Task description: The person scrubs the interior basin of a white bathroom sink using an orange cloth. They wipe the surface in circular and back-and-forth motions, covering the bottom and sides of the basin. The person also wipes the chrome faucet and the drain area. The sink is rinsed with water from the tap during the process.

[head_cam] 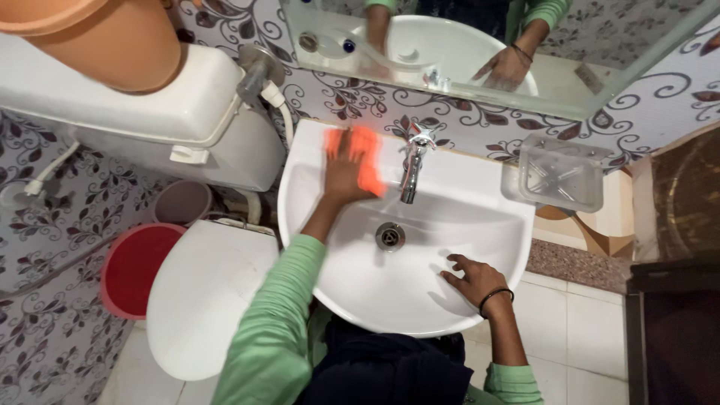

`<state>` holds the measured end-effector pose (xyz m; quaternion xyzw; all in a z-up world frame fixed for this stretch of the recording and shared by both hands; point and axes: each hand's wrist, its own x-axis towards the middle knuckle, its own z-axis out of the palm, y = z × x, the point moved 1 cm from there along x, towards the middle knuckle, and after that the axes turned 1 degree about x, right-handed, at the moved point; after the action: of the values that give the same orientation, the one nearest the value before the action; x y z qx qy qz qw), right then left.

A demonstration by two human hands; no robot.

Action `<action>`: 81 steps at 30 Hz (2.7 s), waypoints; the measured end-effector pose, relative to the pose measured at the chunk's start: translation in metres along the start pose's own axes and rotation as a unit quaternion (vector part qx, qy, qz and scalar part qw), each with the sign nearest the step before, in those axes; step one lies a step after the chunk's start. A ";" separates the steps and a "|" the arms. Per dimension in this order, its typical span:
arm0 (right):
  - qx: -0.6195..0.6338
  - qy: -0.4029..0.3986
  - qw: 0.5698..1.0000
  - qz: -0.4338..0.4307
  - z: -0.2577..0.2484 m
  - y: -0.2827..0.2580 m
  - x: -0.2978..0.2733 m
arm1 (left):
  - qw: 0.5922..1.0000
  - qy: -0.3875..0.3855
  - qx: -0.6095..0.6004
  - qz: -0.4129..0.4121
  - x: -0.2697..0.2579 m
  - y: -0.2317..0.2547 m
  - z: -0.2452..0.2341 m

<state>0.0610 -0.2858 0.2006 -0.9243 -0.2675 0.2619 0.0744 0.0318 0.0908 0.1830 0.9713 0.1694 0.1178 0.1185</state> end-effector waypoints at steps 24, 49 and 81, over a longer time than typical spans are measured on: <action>-0.010 0.003 1.000 -0.009 0.000 0.001 -0.003 | 0.997 0.026 -0.008 0.065 -0.028 0.073 0.029; -0.009 0.001 1.000 0.000 0.002 0.002 -0.001 | 0.972 0.201 0.021 0.121 -0.044 0.004 0.006; 0.302 0.417 0.846 -0.138 0.020 0.036 -0.029 | 0.528 -0.361 -0.742 -0.201 -0.022 0.303 0.223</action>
<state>0.0461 -0.3316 0.1863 -0.8317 -0.2438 -0.0934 0.4901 0.1631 -0.2368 0.0505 0.4331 0.1544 -0.1861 0.8683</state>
